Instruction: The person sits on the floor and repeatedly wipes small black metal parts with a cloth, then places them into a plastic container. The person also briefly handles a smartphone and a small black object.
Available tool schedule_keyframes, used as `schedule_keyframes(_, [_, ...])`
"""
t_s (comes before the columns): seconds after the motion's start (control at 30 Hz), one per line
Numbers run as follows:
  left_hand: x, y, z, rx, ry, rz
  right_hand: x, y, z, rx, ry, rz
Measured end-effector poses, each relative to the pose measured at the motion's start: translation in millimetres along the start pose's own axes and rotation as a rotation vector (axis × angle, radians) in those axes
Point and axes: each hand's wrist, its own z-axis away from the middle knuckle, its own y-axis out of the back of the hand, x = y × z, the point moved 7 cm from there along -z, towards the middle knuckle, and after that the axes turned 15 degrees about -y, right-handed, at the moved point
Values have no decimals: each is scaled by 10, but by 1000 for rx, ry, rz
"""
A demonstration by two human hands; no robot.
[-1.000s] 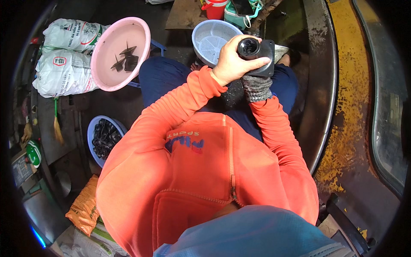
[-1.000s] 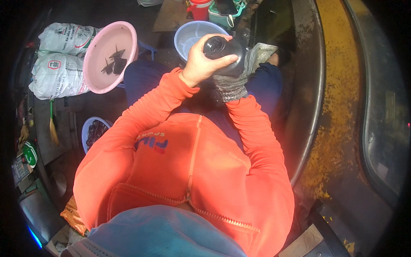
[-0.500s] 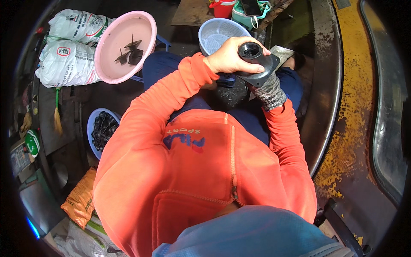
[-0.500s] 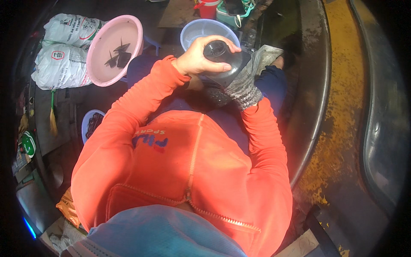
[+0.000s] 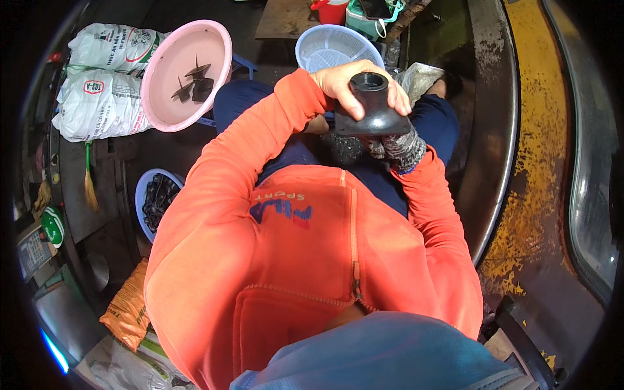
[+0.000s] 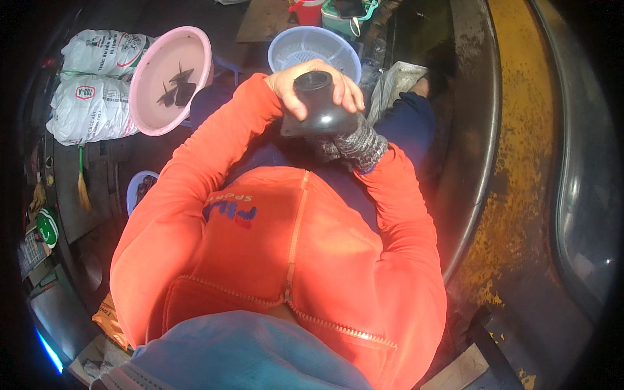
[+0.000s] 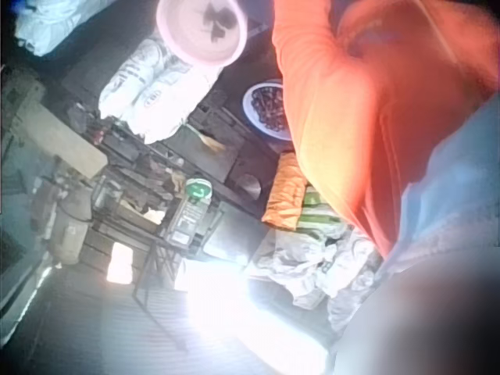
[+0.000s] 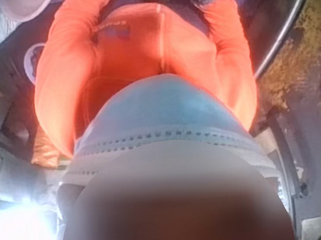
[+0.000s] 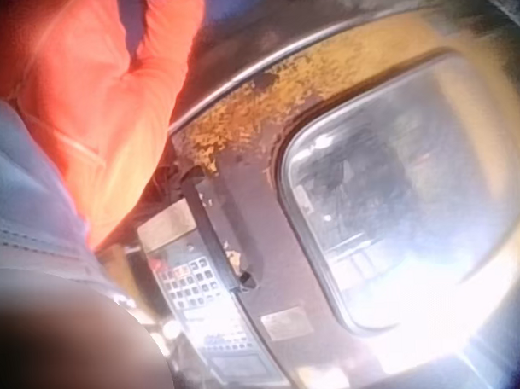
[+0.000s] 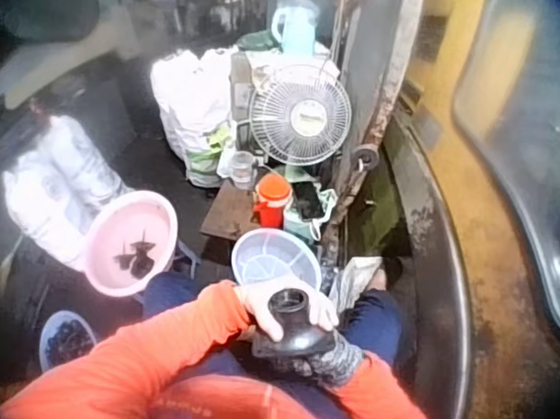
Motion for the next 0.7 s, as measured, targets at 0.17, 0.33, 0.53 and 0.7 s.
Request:
schedule_keyframes(0.17, [125, 191, -112, -28, 146, -441, 46, 184, -263, -35, -157, -201])
schedule_keyframes(0.33, [212, 173, -6, 538, 127, -829, -408, 375, -362, 475, 110, 75])
schedule_keyframes(0.53, [375, -158, -43, 585, -185, -1379, -289, 169, -404, 282, -105, -977])
schedule_keyframes(0.7, [472, -138, -79, 426, -76, -1093, -904, 262, -316, 300, 44, 133])
